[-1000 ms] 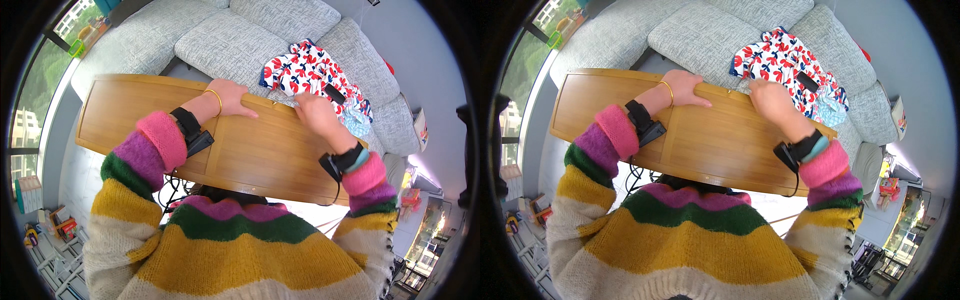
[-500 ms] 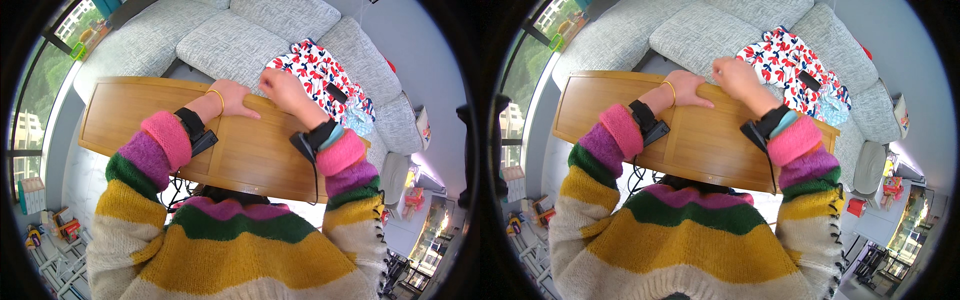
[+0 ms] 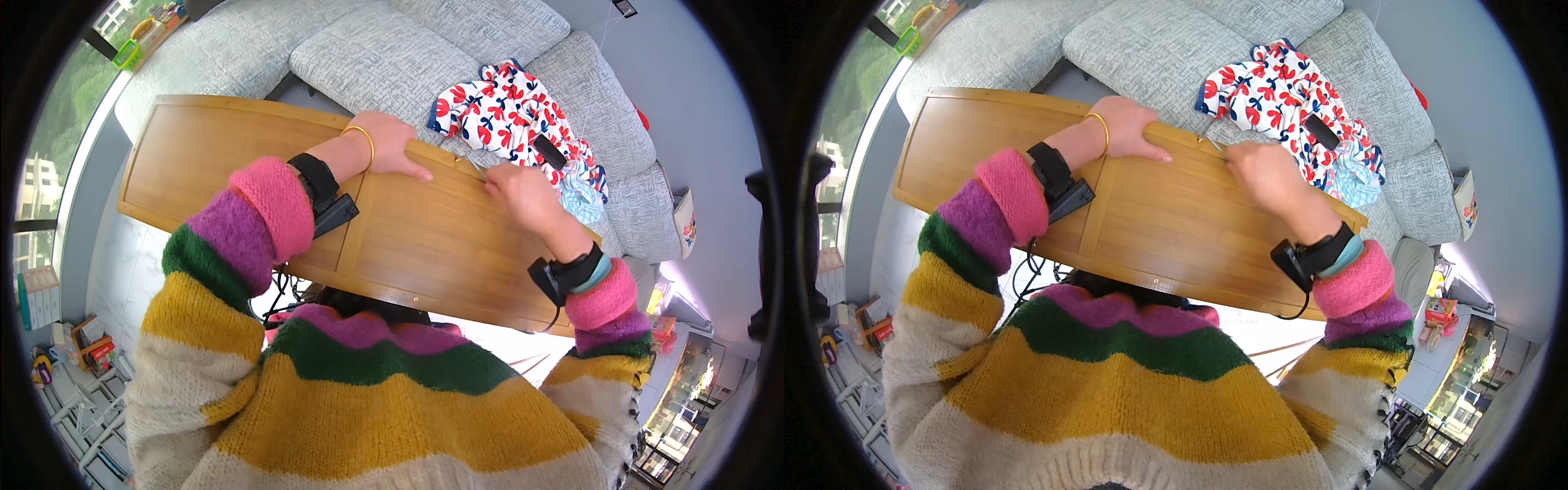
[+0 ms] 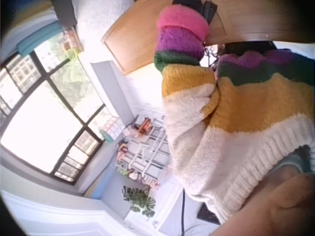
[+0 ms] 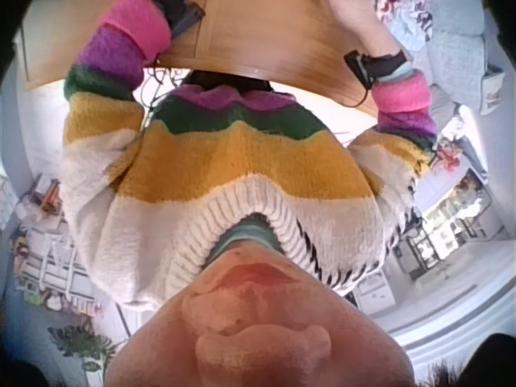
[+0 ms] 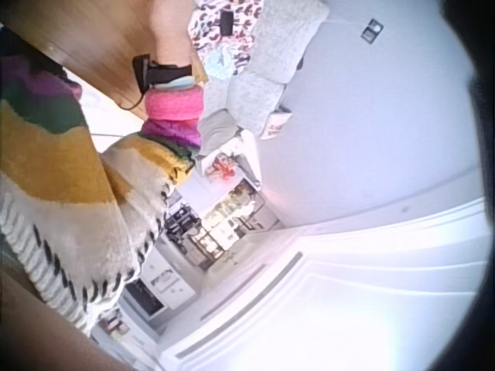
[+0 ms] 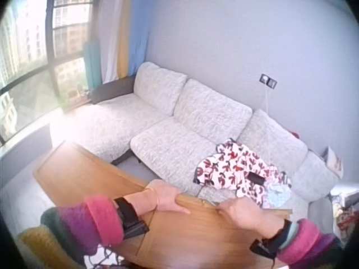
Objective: The person assembles a wooden furniture piece by inserting dowels into pre-drilled holes and joining panels. They repeatedly flip the panel to access different sides and continue inserting dowels until the clip ends.
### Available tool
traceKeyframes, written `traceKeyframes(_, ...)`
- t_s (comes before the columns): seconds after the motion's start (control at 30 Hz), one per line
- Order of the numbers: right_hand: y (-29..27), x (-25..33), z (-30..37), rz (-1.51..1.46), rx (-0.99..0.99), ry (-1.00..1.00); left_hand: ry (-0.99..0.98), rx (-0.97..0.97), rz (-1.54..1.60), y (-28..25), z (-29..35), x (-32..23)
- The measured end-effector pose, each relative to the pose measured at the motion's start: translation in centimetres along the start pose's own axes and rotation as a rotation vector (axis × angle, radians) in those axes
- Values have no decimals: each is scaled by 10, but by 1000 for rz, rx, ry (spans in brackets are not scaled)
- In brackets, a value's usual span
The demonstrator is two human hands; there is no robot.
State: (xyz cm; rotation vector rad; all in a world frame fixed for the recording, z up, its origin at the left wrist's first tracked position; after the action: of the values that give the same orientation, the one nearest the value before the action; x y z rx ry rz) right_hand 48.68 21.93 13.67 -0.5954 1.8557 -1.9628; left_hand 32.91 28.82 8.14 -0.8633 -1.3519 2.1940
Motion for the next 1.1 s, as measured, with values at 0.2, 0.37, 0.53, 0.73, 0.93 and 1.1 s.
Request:
traceKeyframes(0.2, 3, 37, -25, -62, 62, -153, 24, -45, -11, 0, -1, -1)
traceKeyframes(0.37, -6, 39, -64, -115, -167, -18, 20, -7, -19, 3, -3, -1)
traceKeyframes(0.53, 0, -9, -90, -324, -183, 233, 38, -18, -19, 1, -3, 0)
traceKeyframes(0.73, 9, -30, -68, -136, -219, 231, 17, 17, -12, 1, -3, 2)
traceKeyframes(0.93, 2, -16, -19, 49, -117, 165, -2, 8, -18, 0, -2, 2)
traceKeyframes(1.1, 5, 7, -2, -147, 20, 93, -16, 20, -21, -1, -4, -2)
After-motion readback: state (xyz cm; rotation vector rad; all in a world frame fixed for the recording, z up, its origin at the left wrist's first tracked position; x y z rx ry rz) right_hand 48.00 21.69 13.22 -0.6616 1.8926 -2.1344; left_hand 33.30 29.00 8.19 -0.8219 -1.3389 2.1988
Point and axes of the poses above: each hand's wrist, its own z-axis away from the middle knuckle, its own y-axis out of the palm, x = y × z, the point moved 7 cm from there along -z, towards the middle knuckle, and after that the axes turned 4 degrees about y, right-handed, at the moved point
